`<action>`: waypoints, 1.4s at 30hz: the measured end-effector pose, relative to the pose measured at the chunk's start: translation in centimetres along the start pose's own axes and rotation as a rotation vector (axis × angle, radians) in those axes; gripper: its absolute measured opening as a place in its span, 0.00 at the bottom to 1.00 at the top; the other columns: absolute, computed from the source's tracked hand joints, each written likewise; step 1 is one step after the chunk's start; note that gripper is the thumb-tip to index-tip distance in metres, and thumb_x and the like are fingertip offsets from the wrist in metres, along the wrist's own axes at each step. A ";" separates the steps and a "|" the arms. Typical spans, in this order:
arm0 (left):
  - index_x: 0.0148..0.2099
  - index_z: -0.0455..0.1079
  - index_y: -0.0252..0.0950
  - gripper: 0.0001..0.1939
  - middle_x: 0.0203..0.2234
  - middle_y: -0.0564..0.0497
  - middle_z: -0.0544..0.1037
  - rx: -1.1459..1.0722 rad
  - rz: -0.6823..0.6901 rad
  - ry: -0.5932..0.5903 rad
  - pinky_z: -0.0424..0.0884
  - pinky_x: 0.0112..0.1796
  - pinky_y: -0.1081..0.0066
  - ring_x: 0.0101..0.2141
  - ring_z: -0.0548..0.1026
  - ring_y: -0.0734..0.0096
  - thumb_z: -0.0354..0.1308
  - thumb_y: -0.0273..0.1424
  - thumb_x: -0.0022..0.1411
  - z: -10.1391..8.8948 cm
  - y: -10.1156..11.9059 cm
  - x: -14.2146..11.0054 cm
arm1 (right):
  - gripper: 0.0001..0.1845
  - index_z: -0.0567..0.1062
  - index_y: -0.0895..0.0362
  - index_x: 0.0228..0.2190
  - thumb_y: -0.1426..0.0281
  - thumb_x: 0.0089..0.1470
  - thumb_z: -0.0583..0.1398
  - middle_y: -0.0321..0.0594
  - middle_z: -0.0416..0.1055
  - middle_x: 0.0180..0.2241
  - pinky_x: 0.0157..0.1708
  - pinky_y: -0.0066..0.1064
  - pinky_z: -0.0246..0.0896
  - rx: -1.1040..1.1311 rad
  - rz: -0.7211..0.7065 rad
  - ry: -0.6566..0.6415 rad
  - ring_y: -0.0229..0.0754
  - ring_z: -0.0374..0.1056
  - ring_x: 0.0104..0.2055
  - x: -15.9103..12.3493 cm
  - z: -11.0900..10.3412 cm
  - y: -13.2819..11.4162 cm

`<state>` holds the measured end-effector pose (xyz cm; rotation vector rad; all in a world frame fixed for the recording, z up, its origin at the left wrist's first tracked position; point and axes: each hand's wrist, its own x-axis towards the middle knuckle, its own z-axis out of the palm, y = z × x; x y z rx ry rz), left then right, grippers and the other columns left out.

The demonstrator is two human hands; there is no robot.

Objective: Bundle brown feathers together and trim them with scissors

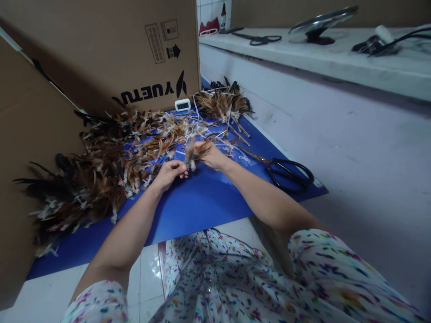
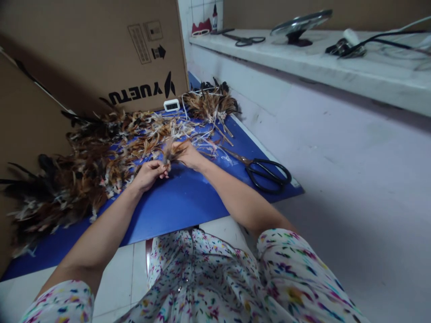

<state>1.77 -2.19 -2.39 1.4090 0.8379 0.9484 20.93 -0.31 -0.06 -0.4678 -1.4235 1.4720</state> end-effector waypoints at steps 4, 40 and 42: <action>0.25 0.73 0.31 0.17 0.17 0.53 0.73 0.006 -0.004 -0.008 0.69 0.29 0.75 0.19 0.69 0.79 0.70 0.41 0.49 0.0 0.1 0.0 | 0.14 0.73 0.59 0.23 0.64 0.41 0.70 0.34 0.69 0.22 0.27 0.26 0.62 -0.028 -0.008 -0.052 0.33 0.65 0.25 -0.2 0.0 -0.1; 0.25 0.71 0.32 0.19 0.19 0.53 0.74 -0.111 -0.051 0.115 0.70 0.26 0.76 0.18 0.67 0.81 0.73 0.40 0.41 0.3 0.9 0.0 | 0.02 0.75 0.57 0.27 0.74 0.45 0.63 0.38 0.75 0.31 0.42 0.35 0.66 -0.533 -0.115 0.156 0.40 0.69 0.34 0.6 -2.0 -0.3; 0.25 0.70 0.32 0.19 0.19 0.54 0.74 -0.164 -0.052 0.142 0.71 0.28 0.75 0.18 0.67 0.82 0.74 0.39 0.40 0.3 1.0 0.0 | 0.07 0.77 0.57 0.32 0.75 0.51 0.59 0.40 0.76 0.35 0.47 0.38 0.63 -0.822 -0.136 0.320 0.42 0.69 0.39 0.7 -3.5 -0.9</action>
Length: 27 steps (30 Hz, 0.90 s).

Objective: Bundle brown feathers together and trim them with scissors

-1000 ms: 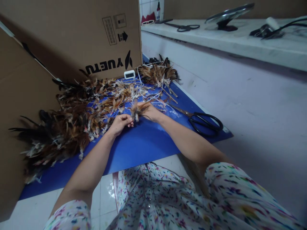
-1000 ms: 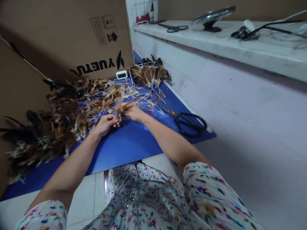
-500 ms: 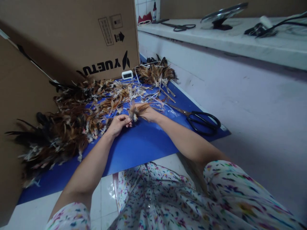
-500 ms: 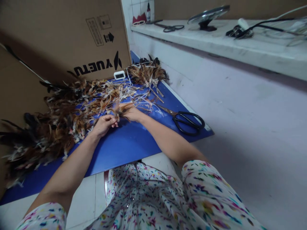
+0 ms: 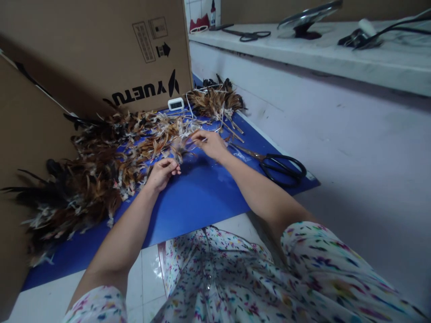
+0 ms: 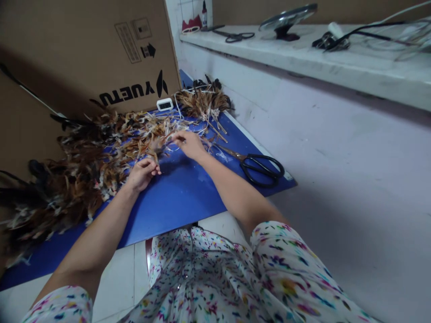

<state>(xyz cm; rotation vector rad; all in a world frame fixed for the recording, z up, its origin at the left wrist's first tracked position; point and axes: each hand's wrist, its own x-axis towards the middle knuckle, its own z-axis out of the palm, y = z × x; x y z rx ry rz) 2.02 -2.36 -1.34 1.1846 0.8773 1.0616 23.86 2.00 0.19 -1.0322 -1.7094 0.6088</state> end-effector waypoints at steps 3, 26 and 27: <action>0.25 0.69 0.33 0.18 0.20 0.55 0.73 -0.061 0.015 0.035 0.73 0.29 0.75 0.18 0.65 0.84 0.74 0.38 0.40 0.0 0.0 0.1 | 0.15 0.78 0.57 0.38 0.78 0.55 0.53 0.45 0.76 0.43 0.54 0.42 0.57 -0.437 0.013 0.115 0.46 0.66 0.48 0.5 -2.0 1.0; 0.26 0.69 0.32 0.18 0.20 0.55 0.73 -0.109 0.018 0.061 0.74 0.28 0.75 0.17 0.65 0.85 0.73 0.38 0.41 0.0 -0.2 0.4 | 0.23 0.76 0.61 0.46 0.81 0.53 0.50 0.50 0.71 0.52 0.55 0.47 0.52 -0.670 0.087 0.056 0.51 0.62 0.57 1.3 -2.4 3.7; 0.26 0.69 0.32 0.19 0.20 0.55 0.73 -0.117 0.018 0.062 0.74 0.28 0.75 0.17 0.65 0.85 0.73 0.38 0.40 0.0 -0.2 0.4 | 0.22 0.77 0.60 0.44 0.80 0.52 0.50 0.49 0.73 0.50 0.54 0.45 0.54 -0.583 0.079 0.118 0.49 0.64 0.54 1.5 -2.6 3.6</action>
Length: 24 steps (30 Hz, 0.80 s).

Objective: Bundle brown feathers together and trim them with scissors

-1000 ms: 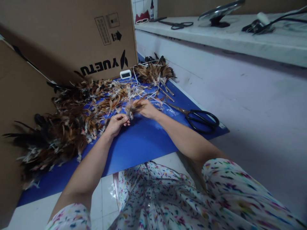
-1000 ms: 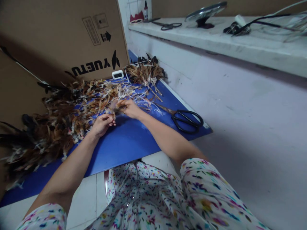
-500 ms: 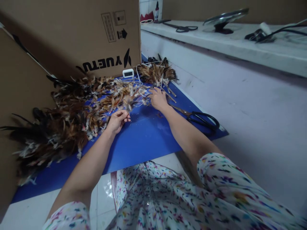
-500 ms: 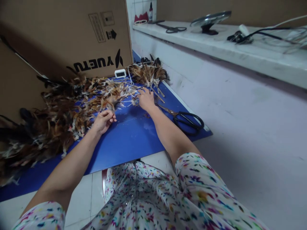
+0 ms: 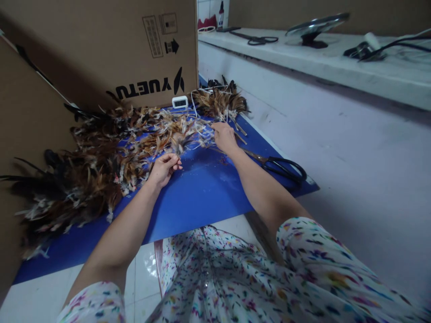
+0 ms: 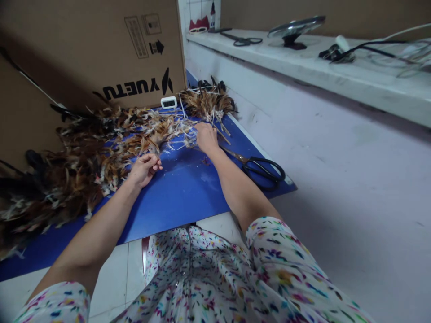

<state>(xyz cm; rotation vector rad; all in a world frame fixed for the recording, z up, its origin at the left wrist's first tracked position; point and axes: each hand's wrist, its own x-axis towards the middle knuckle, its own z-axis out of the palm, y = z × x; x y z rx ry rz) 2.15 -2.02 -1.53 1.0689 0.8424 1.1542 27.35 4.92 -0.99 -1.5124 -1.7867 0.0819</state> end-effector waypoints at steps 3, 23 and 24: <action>0.26 0.69 0.32 0.18 0.20 0.55 0.73 -0.019 -0.008 0.014 0.74 0.28 0.75 0.17 0.65 0.85 0.74 0.37 0.41 0.0 0.0 0.0 | 0.14 0.79 0.59 0.36 0.77 0.49 0.56 0.44 0.76 0.40 0.50 0.41 0.62 0.368 0.098 0.128 0.45 0.70 0.44 0.4 -0.5 -0.4; 0.27 0.64 0.34 0.16 0.28 0.54 0.77 -0.092 -0.202 -0.003 0.76 0.32 0.73 0.19 0.67 0.86 0.70 0.33 0.49 2.1 0.4 -1.4 | 0.25 0.68 0.55 0.39 0.69 0.37 0.69 0.31 0.69 0.28 0.33 0.29 0.67 1.142 0.171 -0.089 0.35 0.67 0.30 -4.1 0.8 -8.3; 0.27 0.64 0.34 0.16 0.29 0.54 0.78 -0.087 -0.192 0.003 0.76 0.32 0.73 0.19 0.66 0.87 0.70 0.33 0.50 2.1 0.4 -1.4 | 0.25 0.68 0.54 0.39 0.68 0.37 0.69 0.31 0.70 0.28 0.34 0.29 0.67 1.132 0.158 -0.084 0.35 0.67 0.30 -4.2 0.8 -8.4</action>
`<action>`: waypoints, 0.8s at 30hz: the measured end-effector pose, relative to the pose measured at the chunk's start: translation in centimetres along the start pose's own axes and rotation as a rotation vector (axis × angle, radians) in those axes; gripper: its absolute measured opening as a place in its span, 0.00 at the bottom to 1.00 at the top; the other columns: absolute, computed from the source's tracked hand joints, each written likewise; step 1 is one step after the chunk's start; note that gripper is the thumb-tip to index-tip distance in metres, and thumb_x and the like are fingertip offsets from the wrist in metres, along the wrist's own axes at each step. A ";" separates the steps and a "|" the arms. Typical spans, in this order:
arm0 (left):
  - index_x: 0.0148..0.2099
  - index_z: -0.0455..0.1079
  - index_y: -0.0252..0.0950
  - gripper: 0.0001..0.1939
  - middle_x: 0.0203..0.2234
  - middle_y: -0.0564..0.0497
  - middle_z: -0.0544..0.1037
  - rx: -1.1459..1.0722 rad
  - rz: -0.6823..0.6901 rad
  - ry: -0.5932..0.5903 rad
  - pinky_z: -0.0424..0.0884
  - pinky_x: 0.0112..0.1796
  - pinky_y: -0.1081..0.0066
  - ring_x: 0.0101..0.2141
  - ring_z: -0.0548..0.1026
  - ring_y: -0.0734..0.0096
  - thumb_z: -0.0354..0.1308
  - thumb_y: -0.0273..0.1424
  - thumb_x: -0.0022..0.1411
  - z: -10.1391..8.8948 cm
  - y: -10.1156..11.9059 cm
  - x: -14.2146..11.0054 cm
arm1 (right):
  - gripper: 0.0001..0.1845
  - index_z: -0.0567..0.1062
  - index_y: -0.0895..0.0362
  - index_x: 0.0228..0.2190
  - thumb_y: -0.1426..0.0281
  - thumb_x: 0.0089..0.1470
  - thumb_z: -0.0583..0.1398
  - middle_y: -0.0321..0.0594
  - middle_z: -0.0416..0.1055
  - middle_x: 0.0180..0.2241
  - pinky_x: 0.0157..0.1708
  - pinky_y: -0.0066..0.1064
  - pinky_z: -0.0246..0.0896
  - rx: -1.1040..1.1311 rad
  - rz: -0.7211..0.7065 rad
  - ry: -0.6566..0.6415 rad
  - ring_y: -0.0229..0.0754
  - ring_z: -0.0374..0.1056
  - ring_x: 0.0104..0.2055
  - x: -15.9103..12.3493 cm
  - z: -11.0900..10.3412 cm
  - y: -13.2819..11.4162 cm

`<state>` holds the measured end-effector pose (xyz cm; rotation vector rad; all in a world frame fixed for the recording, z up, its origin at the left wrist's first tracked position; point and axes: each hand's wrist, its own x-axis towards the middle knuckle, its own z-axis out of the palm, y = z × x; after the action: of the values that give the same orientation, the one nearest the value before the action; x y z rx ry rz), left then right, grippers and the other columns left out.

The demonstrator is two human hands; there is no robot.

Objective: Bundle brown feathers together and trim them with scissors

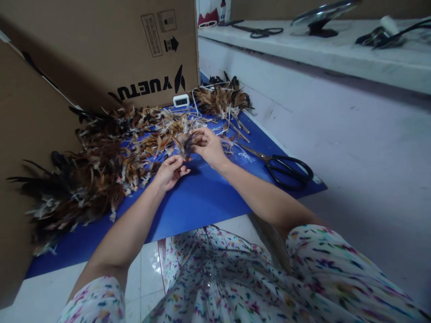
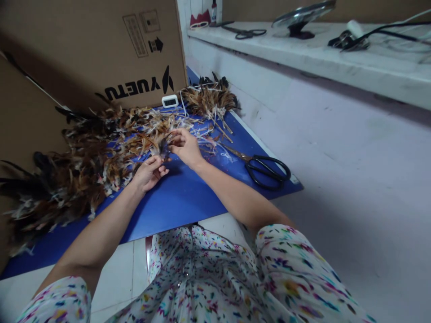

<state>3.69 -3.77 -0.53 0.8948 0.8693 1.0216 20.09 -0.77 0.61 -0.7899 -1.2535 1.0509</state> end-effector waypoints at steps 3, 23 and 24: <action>0.27 0.66 0.33 0.14 0.24 0.55 0.76 0.008 0.033 0.030 0.76 0.34 0.74 0.19 0.67 0.86 0.68 0.32 0.52 -0.1 -0.1 0.2 | 0.27 0.67 0.54 0.40 0.65 0.38 0.69 0.32 0.70 0.30 0.36 0.30 0.67 -0.031 -0.024 -0.006 0.35 0.68 0.32 -0.1 0.1 -0.2; 0.26 0.67 0.33 0.10 0.23 0.55 0.76 -0.094 0.004 0.044 0.77 0.33 0.72 0.21 0.71 0.83 0.67 0.26 0.52 0.2 -0.2 0.0 | 0.25 0.64 0.52 0.47 0.66 0.47 0.64 0.35 0.70 0.34 0.35 0.30 0.67 -0.220 -0.221 0.037 0.35 0.68 0.32 -0.3 0.4 1.2; 0.26 0.68 0.32 0.10 0.24 0.53 0.77 -0.084 0.005 0.040 0.77 0.33 0.73 0.21 0.71 0.83 0.67 0.26 0.52 0.2 -0.2 0.0 | 0.25 0.64 0.53 0.47 0.66 0.47 0.64 0.35 0.70 0.34 0.35 0.30 0.68 -0.218 -0.226 0.032 0.35 0.69 0.32 -0.4 0.5 1.2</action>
<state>3.93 -3.82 -0.69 0.8083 0.8514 1.0754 19.35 -0.79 -0.58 -0.8051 -1.4101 0.7254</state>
